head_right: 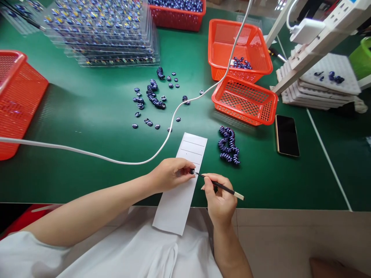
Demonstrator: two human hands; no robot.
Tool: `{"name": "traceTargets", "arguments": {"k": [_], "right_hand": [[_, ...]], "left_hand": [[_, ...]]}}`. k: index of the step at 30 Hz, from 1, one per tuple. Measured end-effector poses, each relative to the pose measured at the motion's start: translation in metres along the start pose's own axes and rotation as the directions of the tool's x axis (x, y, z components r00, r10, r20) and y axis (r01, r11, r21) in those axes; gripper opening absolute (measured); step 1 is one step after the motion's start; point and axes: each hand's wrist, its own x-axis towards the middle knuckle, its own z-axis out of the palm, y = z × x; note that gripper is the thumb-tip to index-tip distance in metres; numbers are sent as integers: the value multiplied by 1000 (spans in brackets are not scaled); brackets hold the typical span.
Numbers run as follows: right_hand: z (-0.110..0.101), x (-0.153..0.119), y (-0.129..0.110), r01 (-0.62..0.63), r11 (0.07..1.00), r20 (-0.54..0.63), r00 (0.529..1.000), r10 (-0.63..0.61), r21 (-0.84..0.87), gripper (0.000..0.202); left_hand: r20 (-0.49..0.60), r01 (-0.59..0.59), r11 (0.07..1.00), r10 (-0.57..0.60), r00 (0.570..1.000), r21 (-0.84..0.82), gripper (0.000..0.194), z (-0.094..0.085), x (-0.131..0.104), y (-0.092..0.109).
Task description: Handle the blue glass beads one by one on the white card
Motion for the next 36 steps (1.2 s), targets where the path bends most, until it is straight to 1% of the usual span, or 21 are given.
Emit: {"name": "traceTargets", "arguments": {"k": [6,12,20,22,24,27,30,32,36], "right_hand": [[2,0,-1,8,1000,-2,1000,-8,-1,6],[2,0,-2,-5,999,-3,1000,4,-41,8],[1,2,2,39,999,49,998,-38,-27,7],[-1,3,3,73,997,81,994,-71,-23,5],[-3,4,6,137,991,131,982,-137,5,6],[-6,3,8,252,967,217,942,-256,45,16],[-9,2,9,338,940,270,901,-338,48,29],[-9,2,8,352,934,277,893,-354,59,32],[-8,2,7,270,958,244,926,-286,98,29]], "left_hand": [[0,-4,1000,4,1000,-10,18,0,0,0],[-9,-25,1000,25,1000,-4,19,-1,0,1],[17,-8,1000,8,1000,13,18,1,-1,-1],[20,-16,1000,15,1000,15,17,1,-1,-1],[20,-12,1000,12,1000,9,17,0,-1,0],[7,26,999,-26,1000,-29,16,-1,1,1],[-11,70,993,-71,997,-98,16,-2,2,2],[-19,80,989,-83,996,-124,15,-3,2,2],[-27,58,991,-61,998,-119,15,-3,2,3]]}}
